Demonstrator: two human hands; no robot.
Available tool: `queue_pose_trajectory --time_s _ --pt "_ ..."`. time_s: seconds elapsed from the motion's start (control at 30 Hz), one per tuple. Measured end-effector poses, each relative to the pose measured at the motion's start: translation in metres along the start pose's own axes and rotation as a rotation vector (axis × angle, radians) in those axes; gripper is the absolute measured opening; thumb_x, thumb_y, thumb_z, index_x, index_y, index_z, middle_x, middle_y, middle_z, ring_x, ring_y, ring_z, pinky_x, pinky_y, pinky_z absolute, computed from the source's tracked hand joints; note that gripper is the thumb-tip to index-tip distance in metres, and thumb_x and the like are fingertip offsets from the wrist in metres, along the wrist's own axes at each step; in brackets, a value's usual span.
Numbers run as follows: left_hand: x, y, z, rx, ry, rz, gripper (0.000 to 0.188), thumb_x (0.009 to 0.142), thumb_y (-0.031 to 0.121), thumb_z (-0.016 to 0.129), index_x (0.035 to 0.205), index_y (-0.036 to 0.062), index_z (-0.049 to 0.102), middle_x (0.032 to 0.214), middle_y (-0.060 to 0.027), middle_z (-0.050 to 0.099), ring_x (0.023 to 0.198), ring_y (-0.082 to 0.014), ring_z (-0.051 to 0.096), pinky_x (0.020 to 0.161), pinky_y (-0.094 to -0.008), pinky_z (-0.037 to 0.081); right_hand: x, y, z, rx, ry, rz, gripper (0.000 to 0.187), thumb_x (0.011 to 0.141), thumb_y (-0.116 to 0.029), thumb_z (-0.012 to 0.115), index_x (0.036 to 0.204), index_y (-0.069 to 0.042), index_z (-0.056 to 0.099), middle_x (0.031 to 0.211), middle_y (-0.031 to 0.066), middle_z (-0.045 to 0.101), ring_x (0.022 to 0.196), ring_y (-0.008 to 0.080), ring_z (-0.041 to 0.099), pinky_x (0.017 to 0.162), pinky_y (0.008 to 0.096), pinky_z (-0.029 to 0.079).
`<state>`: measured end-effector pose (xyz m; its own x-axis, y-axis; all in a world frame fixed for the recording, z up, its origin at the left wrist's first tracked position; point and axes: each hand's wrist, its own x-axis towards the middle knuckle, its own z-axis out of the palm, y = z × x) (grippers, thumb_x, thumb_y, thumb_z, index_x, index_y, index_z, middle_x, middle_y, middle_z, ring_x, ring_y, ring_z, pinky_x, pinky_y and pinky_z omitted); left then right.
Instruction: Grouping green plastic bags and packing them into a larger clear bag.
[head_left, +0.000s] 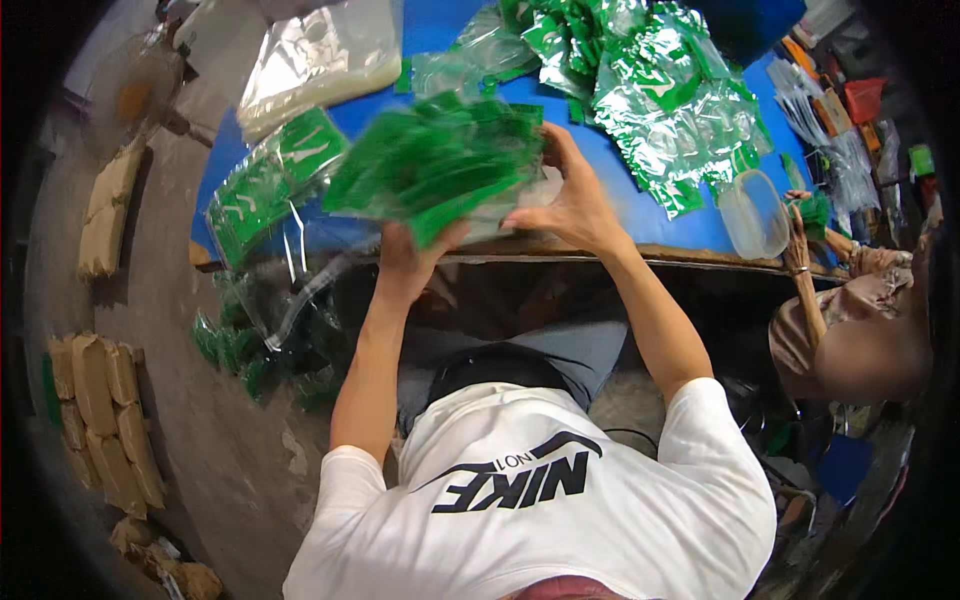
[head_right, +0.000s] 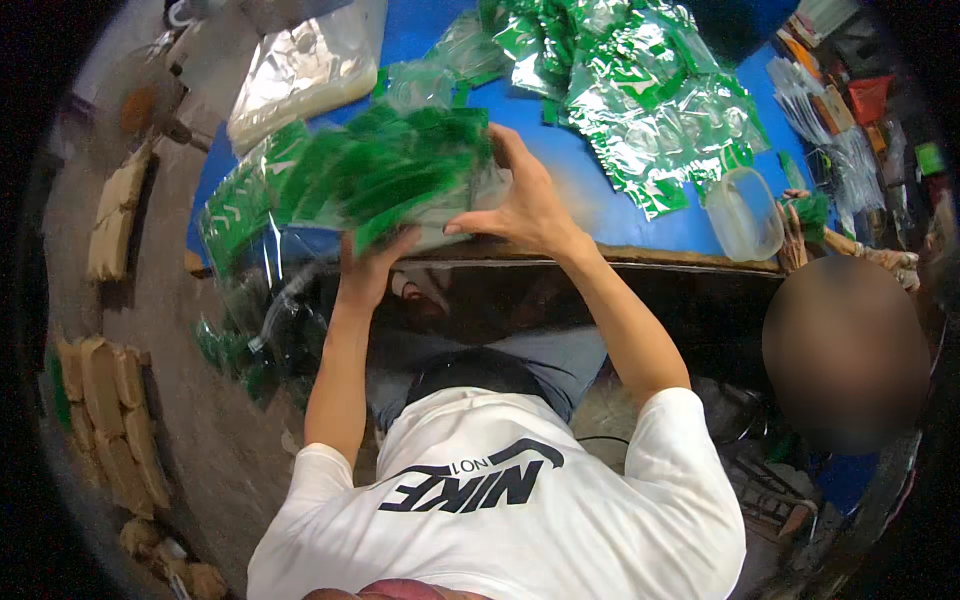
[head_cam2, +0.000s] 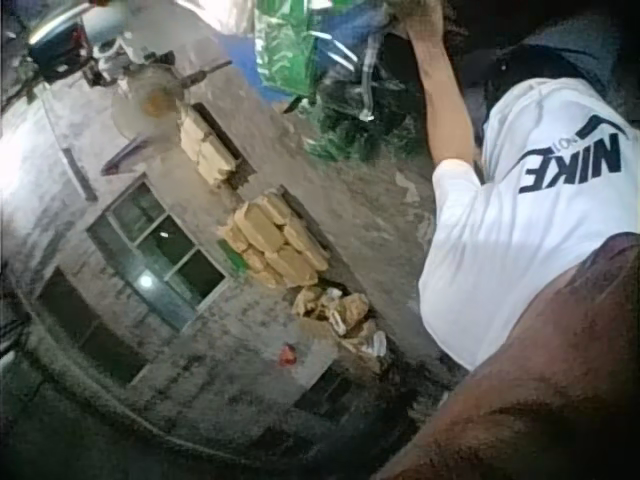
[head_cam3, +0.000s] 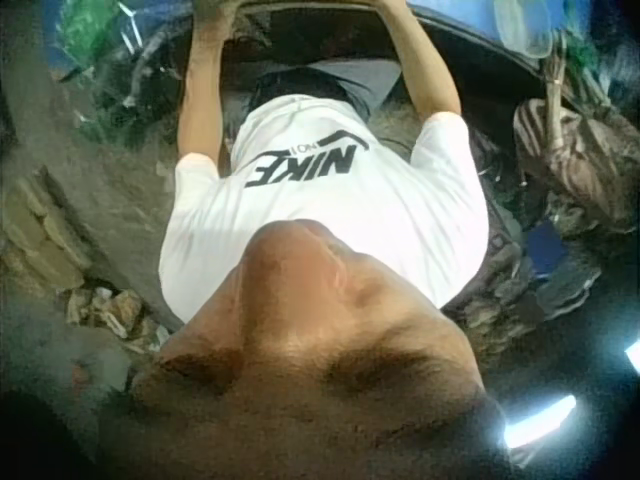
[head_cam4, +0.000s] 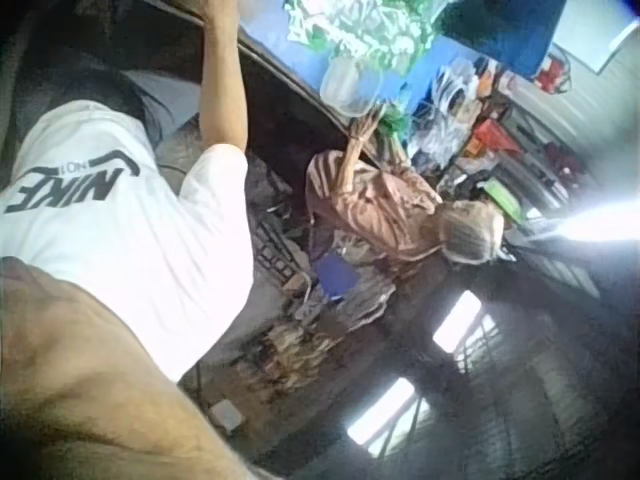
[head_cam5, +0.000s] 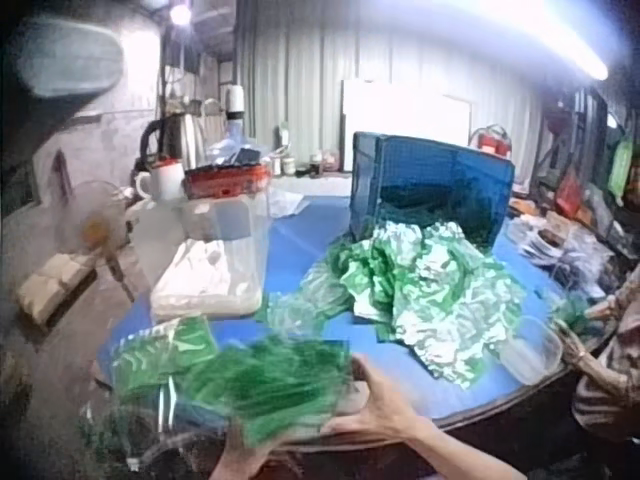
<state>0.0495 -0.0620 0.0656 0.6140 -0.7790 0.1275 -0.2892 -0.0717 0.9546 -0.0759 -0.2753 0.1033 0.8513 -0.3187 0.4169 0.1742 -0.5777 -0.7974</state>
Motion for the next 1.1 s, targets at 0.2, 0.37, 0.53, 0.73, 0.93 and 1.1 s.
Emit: queue_pose_trajectory --time_s 0.2,0.37,0.53,0.73,0.93,1.1 --pt "0.047 -0.039 0.012 -0.12 0.072 0.43 0.091 0.076 0.006 0.083 0.147 0.0089 0.026 0.138 -0.0128 0.047 0.124 -0.0262 0.051 0.105 -0.04 0.043 -0.006 0.061 0.036 0.129 0.0 0.005 0.095 0.07 -0.019 0.089 0.142 -0.001 0.029 0.13 0.0199 0.055 0.125 0.0277 0.053 0.108 0.0403 0.041" --pt "0.048 -0.015 0.019 -0.209 -0.104 0.258 0.126 0.072 0.007 0.087 0.157 0.0113 -0.007 0.147 -0.0149 0.039 0.131 -0.0242 0.046 0.109 -0.0386 0.039 0.003 0.039 0.035 0.215 -0.022 0.171 0.097 0.068 -0.014 0.089 0.144 -0.001 0.029 0.131 0.0169 0.051 0.124 0.0248 0.049 0.108 0.038 0.04" --pt "0.057 -0.026 0.01 -0.249 -0.169 0.165 0.134 0.069 0.006 0.088 0.157 0.0127 -0.012 0.15 -0.0123 0.036 0.134 -0.0241 0.043 0.11 -0.0383 0.038 -0.005 0.052 0.038 0.106 -0.054 0.121 0.084 0.07 -0.016 0.087 0.136 -0.002 0.037 0.122 0.0207 0.058 0.119 0.0314 0.056 0.102 0.0402 0.044" --pt "0.047 -0.019 0.019 -0.304 -0.184 0.187 0.137 0.066 0.002 0.09 0.158 0.0136 -0.011 0.151 -0.0089 0.035 0.135 -0.0222 0.04 0.112 -0.0395 0.039 -0.015 0.045 0.034 0.065 -0.059 0.117 0.083 0.072 -0.014 0.084 0.138 -0.005 0.034 0.127 0.0231 0.056 0.122 0.0377 0.056 0.102 0.044 0.045" --pt "0.051 -0.031 0.014 -0.116 -0.048 0.261 0.11 0.067 0.01 0.091 0.154 0.008 0.023 0.141 -0.0121 0.049 0.132 -0.0232 0.043 0.107 -0.0381 0.042 -0.007 0.056 0.031 0.059 -0.2 0.173 0.094 0.069 -0.021 0.087 0.143 -0.004 0.031 0.131 0.0245 0.054 0.125 0.0388 0.053 0.105 0.0439 0.043" --pt "0.032 -0.014 -0.001 -0.24 -0.108 -0.089 0.048 0.071 0.015 0.087 0.111 -0.0015 0.065 0.121 -0.011 0.061 0.115 -0.0218 0.056 0.095 -0.0371 0.047 0.017 0.042 0.034 0.106 -0.379 0.231 0.099 0.067 -0.026 0.089 0.146 -0.002 0.033 0.133 0.0234 0.055 0.125 0.0346 0.054 0.106 0.0422 0.042"
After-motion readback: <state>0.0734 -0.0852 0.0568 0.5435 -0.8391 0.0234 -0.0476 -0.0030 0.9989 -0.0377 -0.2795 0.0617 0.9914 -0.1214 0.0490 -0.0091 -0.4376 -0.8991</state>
